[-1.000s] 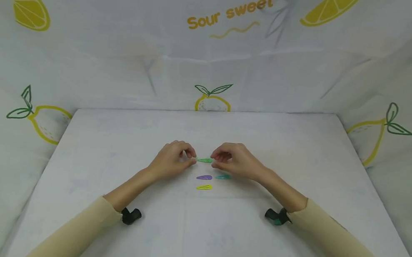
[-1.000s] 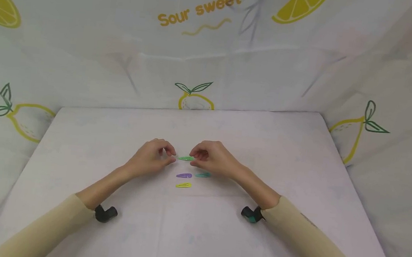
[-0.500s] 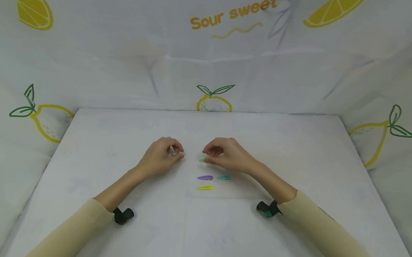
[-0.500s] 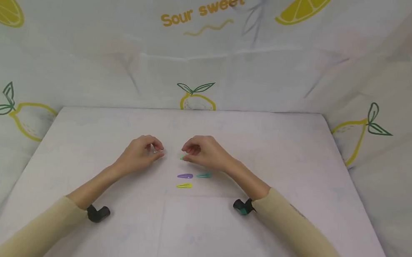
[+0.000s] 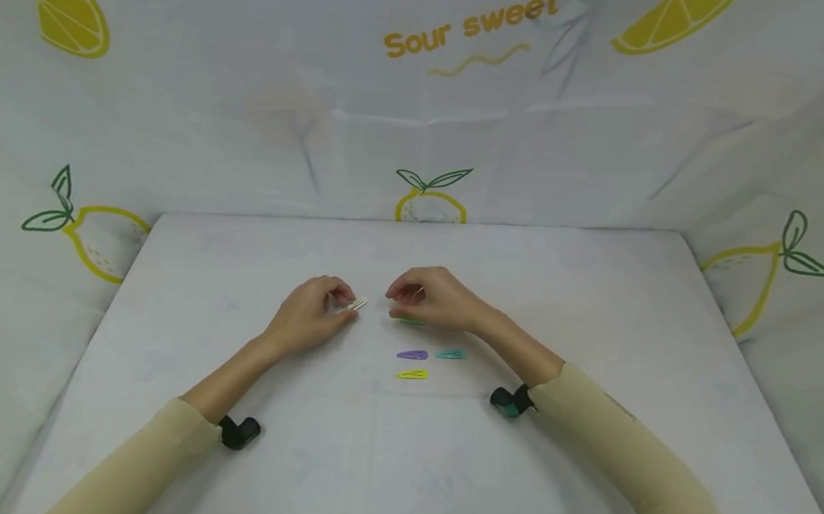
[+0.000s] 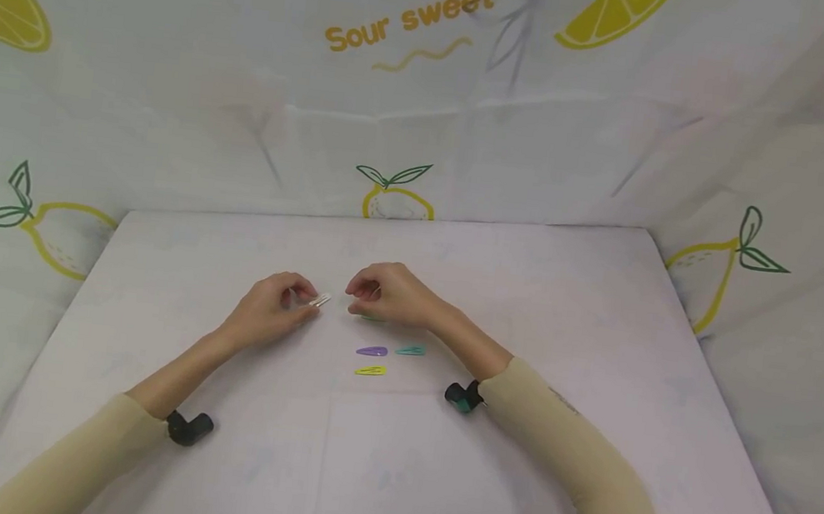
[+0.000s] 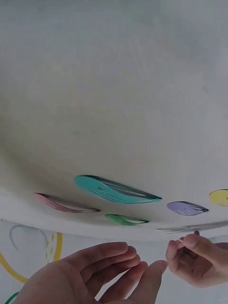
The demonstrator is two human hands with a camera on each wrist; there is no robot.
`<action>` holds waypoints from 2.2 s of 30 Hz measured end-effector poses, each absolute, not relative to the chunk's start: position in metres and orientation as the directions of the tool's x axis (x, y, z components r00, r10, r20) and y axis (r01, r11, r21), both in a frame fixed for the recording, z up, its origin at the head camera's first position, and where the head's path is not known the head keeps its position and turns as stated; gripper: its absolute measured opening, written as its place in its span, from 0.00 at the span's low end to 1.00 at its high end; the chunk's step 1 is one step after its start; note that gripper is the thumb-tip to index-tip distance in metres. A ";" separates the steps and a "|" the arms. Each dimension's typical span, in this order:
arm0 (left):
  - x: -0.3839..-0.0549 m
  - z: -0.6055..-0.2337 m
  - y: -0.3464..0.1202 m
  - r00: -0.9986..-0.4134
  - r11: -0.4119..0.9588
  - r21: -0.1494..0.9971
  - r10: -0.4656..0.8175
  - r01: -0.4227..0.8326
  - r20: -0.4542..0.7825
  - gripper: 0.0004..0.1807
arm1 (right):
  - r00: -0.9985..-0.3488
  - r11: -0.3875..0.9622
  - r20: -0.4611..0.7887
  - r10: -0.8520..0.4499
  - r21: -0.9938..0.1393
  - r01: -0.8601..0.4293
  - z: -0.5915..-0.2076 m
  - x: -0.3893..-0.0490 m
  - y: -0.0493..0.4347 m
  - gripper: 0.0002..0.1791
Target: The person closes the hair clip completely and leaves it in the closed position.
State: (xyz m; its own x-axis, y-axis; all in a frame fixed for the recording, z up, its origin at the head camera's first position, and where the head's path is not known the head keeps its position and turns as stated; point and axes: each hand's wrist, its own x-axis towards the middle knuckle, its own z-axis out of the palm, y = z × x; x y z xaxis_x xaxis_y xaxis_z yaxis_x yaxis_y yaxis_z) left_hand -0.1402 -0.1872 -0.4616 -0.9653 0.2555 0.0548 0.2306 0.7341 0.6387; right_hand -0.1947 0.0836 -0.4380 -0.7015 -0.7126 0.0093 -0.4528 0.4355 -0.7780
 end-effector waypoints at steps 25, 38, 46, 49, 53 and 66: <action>-0.141 -0.469 -0.187 -0.968 0.783 0.580 0.246 0.227 0.048 0.07 | -0.617 0.501 -0.125 -0.777 -0.715 -0.487 -0.440 -0.217 0.044 0.16; -0.141 -0.469 -0.189 -0.967 0.761 0.611 0.252 0.219 0.033 0.06 | -0.631 0.527 -0.136 -0.764 -0.696 -0.488 -0.443 -0.220 0.034 0.12; -0.141 -0.469 -0.190 -0.967 0.757 0.616 0.255 0.218 0.030 0.06 | -0.634 0.541 -0.139 -0.761 -0.677 -0.500 -0.441 -0.221 0.031 0.11; -0.140 -0.469 -0.191 -0.966 0.753 0.621 0.257 0.218 0.027 0.06 | -0.636 0.542 -0.139 -0.759 -0.676 -0.499 -0.442 -0.221 0.031 0.10; -0.140 -0.469 -0.191 -0.966 0.748 0.628 0.256 0.216 0.026 0.07 | -0.634 0.539 -0.139 -0.761 -0.678 -0.499 -0.443 -0.222 0.030 0.09; -0.138 -0.469 -0.191 -0.969 0.736 0.644 0.246 0.207 0.030 0.08 | -0.615 0.543 -0.155 -0.773 -0.664 -0.515 -0.445 -0.225 0.027 0.05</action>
